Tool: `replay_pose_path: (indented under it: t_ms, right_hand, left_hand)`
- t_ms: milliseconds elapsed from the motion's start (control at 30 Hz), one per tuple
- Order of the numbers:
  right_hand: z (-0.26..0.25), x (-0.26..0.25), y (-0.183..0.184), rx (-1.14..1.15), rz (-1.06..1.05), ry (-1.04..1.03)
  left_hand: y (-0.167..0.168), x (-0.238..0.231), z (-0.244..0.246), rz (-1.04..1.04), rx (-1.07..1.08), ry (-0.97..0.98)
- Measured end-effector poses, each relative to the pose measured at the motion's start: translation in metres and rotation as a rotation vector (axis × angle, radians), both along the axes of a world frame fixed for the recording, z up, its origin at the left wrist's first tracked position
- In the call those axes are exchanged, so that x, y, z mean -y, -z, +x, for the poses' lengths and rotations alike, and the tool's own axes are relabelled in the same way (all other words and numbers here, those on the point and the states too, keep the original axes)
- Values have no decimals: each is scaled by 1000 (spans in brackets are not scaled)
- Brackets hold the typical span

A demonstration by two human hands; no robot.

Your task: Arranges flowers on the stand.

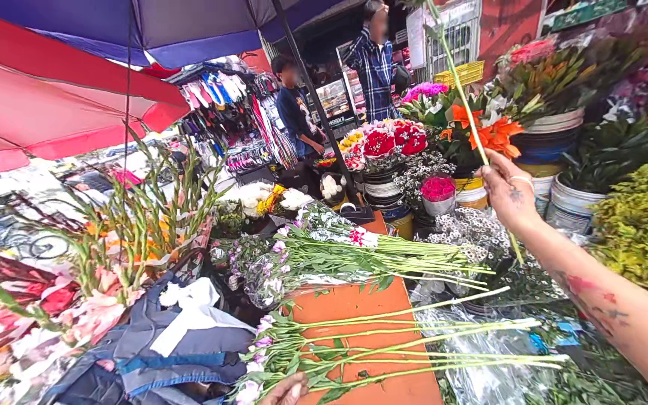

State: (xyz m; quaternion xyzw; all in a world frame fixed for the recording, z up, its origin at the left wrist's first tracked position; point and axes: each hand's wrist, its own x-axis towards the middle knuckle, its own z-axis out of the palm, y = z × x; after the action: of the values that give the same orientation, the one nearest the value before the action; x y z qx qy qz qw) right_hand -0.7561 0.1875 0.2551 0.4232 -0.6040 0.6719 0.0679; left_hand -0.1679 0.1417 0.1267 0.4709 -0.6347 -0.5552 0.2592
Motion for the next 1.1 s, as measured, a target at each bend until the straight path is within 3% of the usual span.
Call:
replay_pose_path:
  t_ms: [67, 200, 333, 400, 500, 600, 667, 733, 833, 967, 1100]
  right_hand:
    - [49, -29, 26, 79, -66, -207]
    - [148, -91, 88, 287, -30, -492]
    - [203, -141, 164, 145, 121, -703]
    - [218, -167, 196, 114, 225, -765]
    - [226, -195, 224, 88, 417, -819]
    - [229, -194, 215, 70, 500, -834]
    - [245, -180, 186, 140, 502, -819]
    - [267, -160, 155, 171, 446, -709]
    - [292, -131, 126, -17, 312, -531]
    - [310, -103, 124, -170, 280, -319]
    - [284, -94, 122, -335, 374, -186]
  left_hand:
    - [-18, 9, -24, -83, -112, -5]
    - [-62, 35, -72, -213, -575, 45]
    - [-114, 57, -91, -295, -845, 99]
    - [-120, 61, -89, -222, -915, 76]
    - [-103, 48, -89, -134, -878, -25]
    - [-80, 11, -109, -120, -899, -48]
    - [-73, -15, -126, -108, -915, -28]
    - [-70, -32, -138, -102, -925, -6]
    - [-62, -37, -138, -107, -963, 6]
    - [-44, -24, -112, -62, -884, 67]
    - [-4, -7, -55, 18, -609, 269]
